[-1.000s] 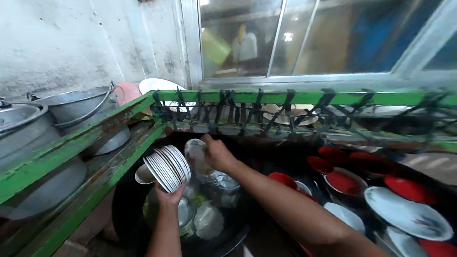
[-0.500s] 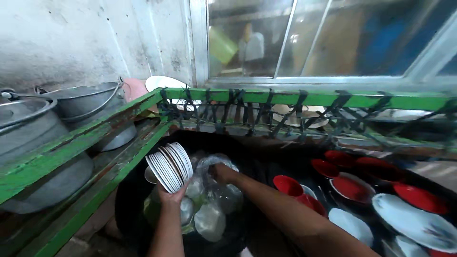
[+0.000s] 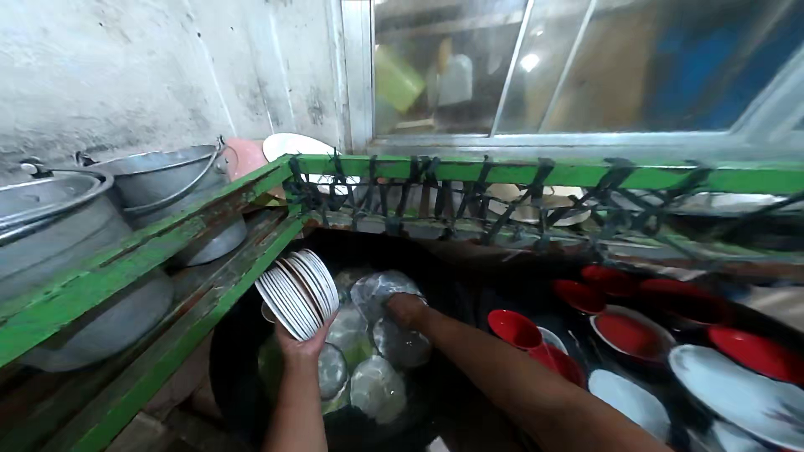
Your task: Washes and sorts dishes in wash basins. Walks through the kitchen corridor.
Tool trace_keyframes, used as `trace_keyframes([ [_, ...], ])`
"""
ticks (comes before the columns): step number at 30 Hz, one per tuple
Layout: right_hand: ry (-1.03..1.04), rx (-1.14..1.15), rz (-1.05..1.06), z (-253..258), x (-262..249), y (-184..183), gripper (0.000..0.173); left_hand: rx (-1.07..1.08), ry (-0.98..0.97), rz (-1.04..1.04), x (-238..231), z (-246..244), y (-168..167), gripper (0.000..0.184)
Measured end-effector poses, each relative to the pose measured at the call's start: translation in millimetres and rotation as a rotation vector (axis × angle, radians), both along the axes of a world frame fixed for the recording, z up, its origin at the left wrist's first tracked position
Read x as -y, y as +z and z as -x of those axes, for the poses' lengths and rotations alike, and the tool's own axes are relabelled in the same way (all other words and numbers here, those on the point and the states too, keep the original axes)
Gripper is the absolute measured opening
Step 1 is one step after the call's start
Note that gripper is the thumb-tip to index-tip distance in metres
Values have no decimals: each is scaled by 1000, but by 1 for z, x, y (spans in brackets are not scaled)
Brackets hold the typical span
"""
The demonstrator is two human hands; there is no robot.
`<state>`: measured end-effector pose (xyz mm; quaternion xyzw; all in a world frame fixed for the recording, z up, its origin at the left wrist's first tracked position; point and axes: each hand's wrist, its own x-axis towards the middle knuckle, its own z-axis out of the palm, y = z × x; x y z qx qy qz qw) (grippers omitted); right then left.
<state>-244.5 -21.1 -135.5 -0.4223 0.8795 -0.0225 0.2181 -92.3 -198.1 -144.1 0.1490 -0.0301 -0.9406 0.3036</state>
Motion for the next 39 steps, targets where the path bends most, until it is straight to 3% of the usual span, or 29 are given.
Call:
trace_keyframes([
  [7,89,-194,61,-5,-9,56,20,10,-18,20,-3,1,-2,66],
  [10,87,-225,85,-11,-10,67,46,33,-12,30,-4,1,-2,69],
  [12,57,-209,103,-12,-10,69,50,32,-8,29,-6,1,-2,67],
  [20,55,-195,50,1,-10,34,42,20,-22,46,-4,-1,-6,66],
  [30,351,-244,235,7,-35,-11,37,55,-8,53,-6,2,-4,65],
  [35,551,-288,113,-4,-27,-21,37,22,-22,57,-5,1,-7,69],
  [39,574,-297,-7,-10,-25,-16,33,-1,-25,45,-3,0,-7,68],
])
